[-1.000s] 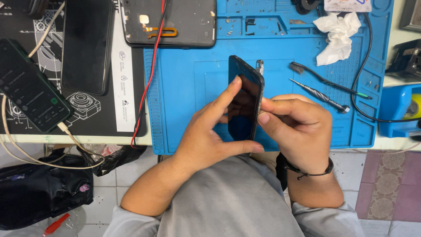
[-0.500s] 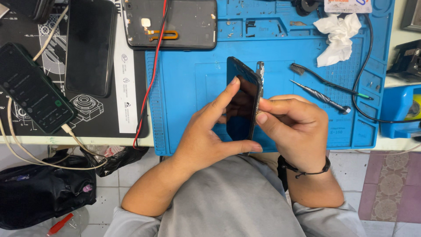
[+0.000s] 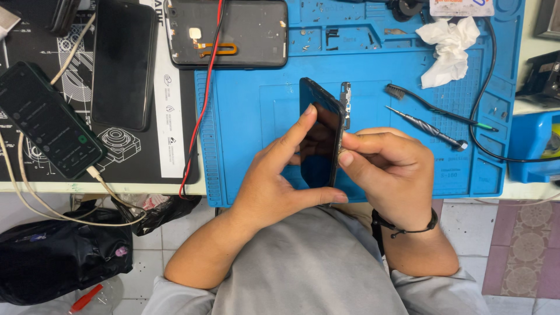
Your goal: The person repairs a smartphone at a workbench. They unscrew and pry open the phone's back cover with a screwdriver, work on the internal components, use a second phone, then power on the repaired phone and dial a number on its keypad to test it.
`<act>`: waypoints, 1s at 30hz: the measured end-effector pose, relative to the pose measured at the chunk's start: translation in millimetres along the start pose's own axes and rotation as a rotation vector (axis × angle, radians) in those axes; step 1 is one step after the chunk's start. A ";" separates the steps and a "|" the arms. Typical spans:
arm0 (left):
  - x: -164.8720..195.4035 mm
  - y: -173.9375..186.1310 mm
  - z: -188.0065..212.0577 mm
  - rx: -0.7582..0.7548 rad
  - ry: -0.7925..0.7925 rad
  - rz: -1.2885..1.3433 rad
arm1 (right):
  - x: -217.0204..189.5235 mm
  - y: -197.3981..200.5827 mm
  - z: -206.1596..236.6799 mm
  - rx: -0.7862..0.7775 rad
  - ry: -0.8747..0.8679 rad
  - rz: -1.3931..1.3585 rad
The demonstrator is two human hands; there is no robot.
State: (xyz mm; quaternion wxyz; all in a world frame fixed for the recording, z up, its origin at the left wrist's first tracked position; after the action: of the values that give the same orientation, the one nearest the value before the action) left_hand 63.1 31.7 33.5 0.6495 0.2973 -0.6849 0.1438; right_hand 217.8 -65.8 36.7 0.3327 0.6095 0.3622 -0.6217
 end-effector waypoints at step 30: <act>8.2 3.8 12.3 0.020 0.026 -0.089 | -7.1 -5.6 10.0 -0.024 0.008 0.023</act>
State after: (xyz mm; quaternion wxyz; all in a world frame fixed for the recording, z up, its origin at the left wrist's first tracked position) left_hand 51.1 25.7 40.8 0.6611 0.3323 -0.6609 0.1255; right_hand 208.2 -71.7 44.1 0.3458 0.6122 0.3640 -0.6109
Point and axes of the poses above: each hand's wrist, its own z-axis away from the middle knuckle, its own y-axis out of the back of the hand, x = y × z, the point moved 6 cm from there along -z, towards the middle knuckle, and after that the axes turned 6 degrees about -z, right-handed, at the moved point
